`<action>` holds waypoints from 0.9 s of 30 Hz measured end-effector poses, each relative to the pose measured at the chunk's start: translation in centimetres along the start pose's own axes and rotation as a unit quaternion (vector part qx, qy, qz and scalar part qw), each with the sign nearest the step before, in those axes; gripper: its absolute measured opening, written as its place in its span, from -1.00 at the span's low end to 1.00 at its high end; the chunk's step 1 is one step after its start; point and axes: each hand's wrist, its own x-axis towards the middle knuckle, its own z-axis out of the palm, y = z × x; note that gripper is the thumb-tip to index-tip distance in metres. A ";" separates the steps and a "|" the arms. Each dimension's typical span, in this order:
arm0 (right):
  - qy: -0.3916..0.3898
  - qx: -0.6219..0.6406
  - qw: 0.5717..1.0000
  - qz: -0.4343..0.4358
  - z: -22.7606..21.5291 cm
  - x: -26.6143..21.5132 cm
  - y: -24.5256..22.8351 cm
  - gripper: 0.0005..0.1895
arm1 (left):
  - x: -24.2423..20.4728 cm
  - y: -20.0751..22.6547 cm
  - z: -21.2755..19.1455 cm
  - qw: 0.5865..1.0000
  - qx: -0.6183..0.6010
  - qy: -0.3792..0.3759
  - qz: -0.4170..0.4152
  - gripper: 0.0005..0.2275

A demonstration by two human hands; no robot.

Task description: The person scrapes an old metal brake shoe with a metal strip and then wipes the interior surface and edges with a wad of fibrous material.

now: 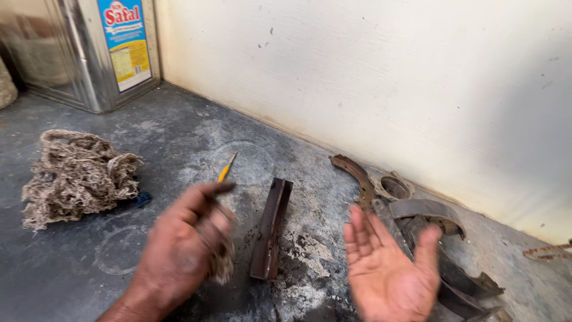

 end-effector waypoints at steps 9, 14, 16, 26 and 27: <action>-0.436 -0.499 0.680 -0.315 1.9 -4.6 6.6 -0.54 | -3.0 4.0 5.4 0.984 -0.051 -0.094 0.144 0.04; -0.060 -0.556 0.790 -0.251 2.7 -4.1 3.4 -0.81 | -2.9 4.1 3.8 0.975 0.137 -0.109 0.137 0.04; -0.129 -0.419 0.859 -0.264 2.2 -2.5 1.5 -0.80 | -2.3 3.9 3.0 0.944 0.275 -0.107 0.147 -0.06; -0.144 -0.708 0.663 -0.197 1.8 -3.9 -0.3 -0.84 | -1.5 3.6 3.0 0.923 0.324 -0.180 0.105 -0.58; -0.202 -0.720 0.633 -0.202 1.7 -5.2 -0.3 -0.84 | -1.5 3.5 2.9 0.933 0.297 -0.176 0.105 -0.61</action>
